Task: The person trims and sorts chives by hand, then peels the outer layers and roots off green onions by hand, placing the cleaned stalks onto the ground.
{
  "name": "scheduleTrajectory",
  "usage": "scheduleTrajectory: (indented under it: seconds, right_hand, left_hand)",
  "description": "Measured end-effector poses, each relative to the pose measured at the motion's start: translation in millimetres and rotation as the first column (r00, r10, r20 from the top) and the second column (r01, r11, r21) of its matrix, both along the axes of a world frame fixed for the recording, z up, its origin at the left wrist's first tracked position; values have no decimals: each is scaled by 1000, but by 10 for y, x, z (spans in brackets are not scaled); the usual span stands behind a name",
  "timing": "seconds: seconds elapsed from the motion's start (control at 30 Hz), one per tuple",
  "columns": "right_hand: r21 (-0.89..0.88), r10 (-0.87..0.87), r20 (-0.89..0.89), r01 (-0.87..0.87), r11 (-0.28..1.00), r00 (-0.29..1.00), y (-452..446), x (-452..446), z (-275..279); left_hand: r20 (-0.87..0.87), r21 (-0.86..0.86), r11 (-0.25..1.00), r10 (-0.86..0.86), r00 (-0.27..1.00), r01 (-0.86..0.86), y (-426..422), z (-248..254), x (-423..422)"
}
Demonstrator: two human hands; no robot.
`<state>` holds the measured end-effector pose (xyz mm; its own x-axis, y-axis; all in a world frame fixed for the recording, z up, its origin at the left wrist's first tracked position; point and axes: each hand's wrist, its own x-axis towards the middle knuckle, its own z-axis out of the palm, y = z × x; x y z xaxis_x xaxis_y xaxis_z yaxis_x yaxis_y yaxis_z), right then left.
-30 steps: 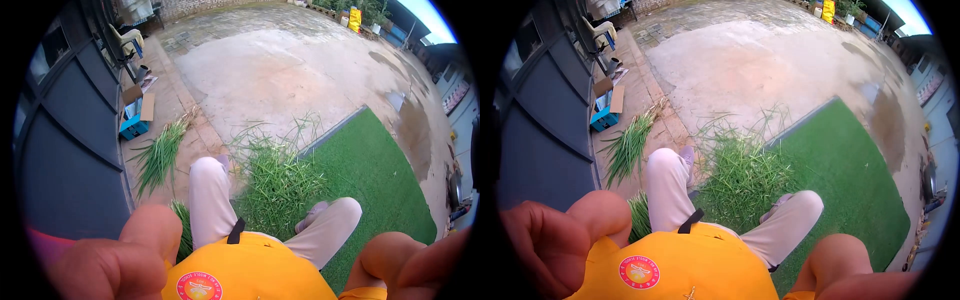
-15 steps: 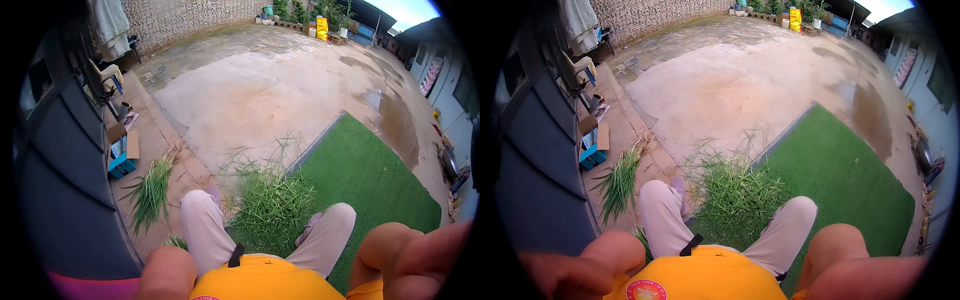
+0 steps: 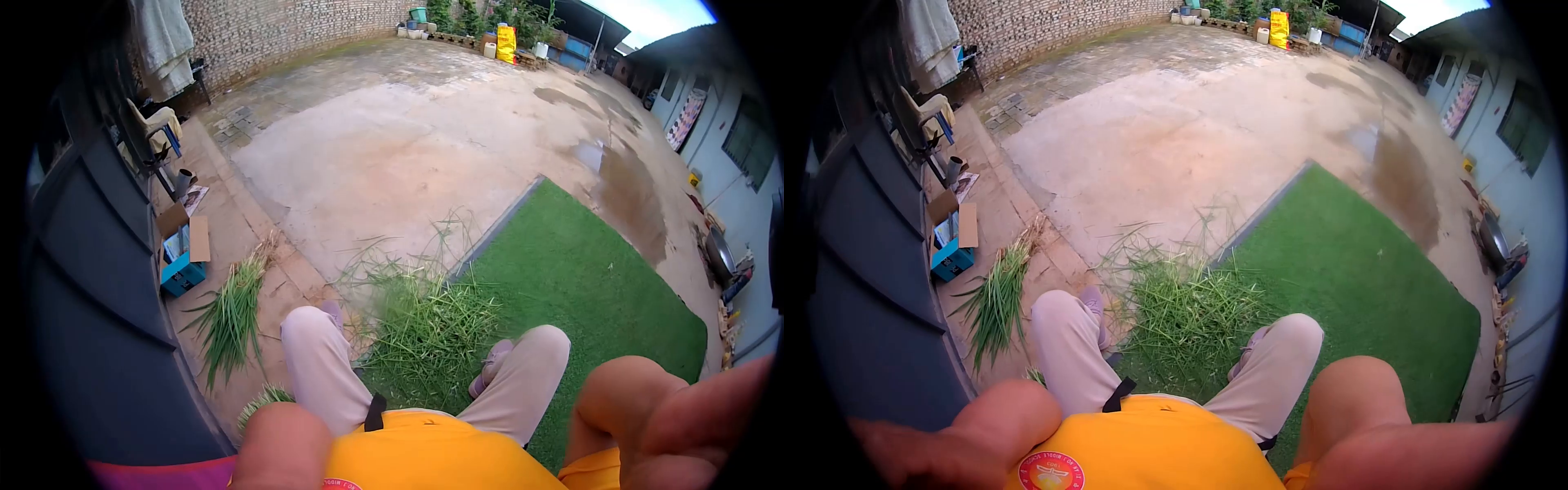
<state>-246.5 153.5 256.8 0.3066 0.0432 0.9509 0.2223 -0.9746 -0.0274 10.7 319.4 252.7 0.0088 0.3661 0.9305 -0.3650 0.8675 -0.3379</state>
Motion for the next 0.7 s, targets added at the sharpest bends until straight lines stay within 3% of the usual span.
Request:
scheduleTrajectory:
  seconds: [0.4,0.53,0.57,0.6,0.63,0.7]
  right_hand:
    - [-59,-17,19,18,998,1000,147,-201,139]
    - [-52,-22,15,23,998,1000,120,-166,114]
    - [-45,-17,13,18,999,1000,113,-135,108]
    - [-39,-13,7,14,999,1000,104,-108,105]
    - [-38,-17,7,17,999,1000,98,-101,120]
    - [-44,-30,-5,29,999,1000,102,-117,173]
  left_hand:
    - [35,-22,998,-52,998,52,32,34,-107]
    - [165,-195,944,-235,958,265,-50,-6,-200]
    - [164,-216,951,-190,968,223,-2,2,-205]
    - [-112,-102,951,282,953,-293,102,78,-194]
    - [-110,-98,948,292,950,-302,169,132,-171]
    - [-313,-173,842,444,839,-510,276,251,-155]
